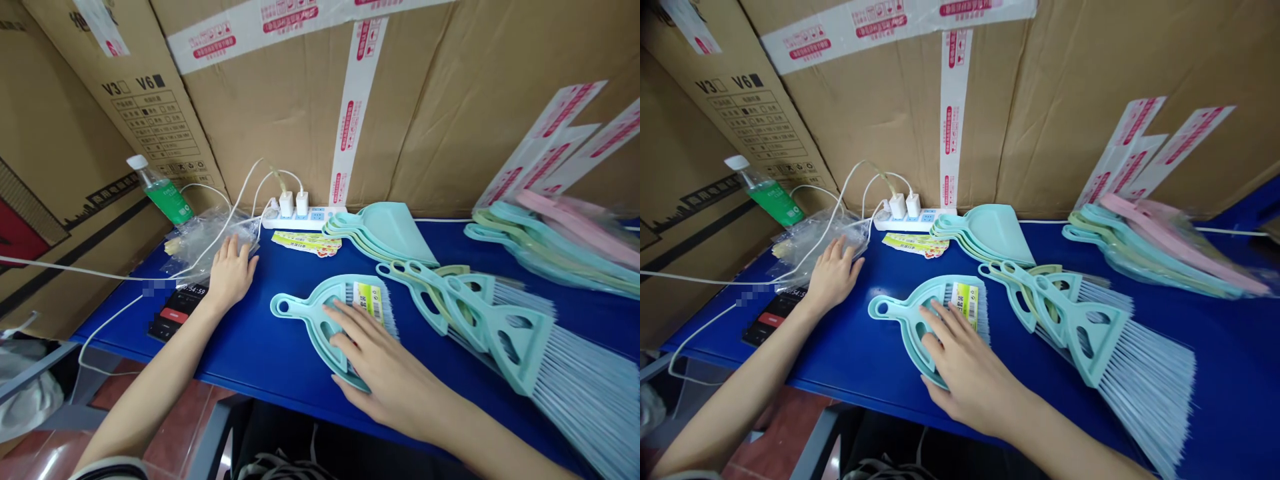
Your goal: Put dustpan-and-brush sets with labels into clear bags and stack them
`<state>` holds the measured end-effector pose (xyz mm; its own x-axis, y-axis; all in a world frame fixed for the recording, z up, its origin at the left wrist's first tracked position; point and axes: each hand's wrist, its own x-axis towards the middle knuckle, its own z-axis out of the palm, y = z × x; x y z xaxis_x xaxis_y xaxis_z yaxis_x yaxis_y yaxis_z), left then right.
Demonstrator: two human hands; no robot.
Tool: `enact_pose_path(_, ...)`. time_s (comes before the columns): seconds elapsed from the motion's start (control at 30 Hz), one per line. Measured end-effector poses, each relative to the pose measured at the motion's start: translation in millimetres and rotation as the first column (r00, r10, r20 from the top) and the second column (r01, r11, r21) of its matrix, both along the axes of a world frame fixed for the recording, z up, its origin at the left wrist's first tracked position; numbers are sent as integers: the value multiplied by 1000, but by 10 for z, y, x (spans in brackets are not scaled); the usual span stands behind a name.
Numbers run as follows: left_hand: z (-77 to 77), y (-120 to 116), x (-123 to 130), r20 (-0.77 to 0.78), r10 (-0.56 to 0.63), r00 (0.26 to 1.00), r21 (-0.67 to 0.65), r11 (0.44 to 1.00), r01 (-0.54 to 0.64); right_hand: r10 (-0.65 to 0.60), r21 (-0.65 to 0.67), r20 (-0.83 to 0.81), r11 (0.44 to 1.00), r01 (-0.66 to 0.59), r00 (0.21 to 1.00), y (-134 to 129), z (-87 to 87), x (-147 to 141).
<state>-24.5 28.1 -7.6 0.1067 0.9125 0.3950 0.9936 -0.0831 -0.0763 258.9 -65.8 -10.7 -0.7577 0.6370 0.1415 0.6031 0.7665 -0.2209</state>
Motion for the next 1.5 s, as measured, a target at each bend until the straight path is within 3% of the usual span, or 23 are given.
enact_pose_path(0.2,-26,25,-11,-38,-9,999,-44,999,7,-3,-40,15,999,4,1000,3,25,-6)
enact_pose_path(0.37,78,-20,11,-22,-38,999,7,999,38,-7,-53,-23,999,6,1000,-6,15,1)
enact_pose_path(0.57,172,-153,31,3,-268,963,173,949,263,-14,-52,-53,999,11,998,8,-33,-6)
enact_pose_path(0.7,159,-237,61,21,-362,932,182,918,352,-12,-35,-45,999,10,999,13,-55,-22)
enact_pose_path(0.83,190,-312,82,6,-417,909,95,905,415,-11,-7,-56,1000,10,998,4,-64,-22)
enact_pose_path(0.97,248,-434,89,-84,-527,846,-63,850,523,-16,7,-68,1000,17,998,7,-60,-11)
enact_pose_path(1.07,245,-563,97,-85,-555,827,-142,829,541,-35,40,-100,998,39,994,9,-52,-4)
enact_pose_path(1.3,190,-859,-14,41,-603,796,-229,770,595,-79,152,-170,983,106,982,1,-12,-11)
enact_pose_path(1.4,243,-953,-42,120,-610,783,-287,734,616,-94,170,-162,978,121,982,10,-13,-19)
enact_pose_path(1.5,319,-984,4,175,-585,792,-308,731,608,-100,180,-141,976,125,985,15,-30,-21)
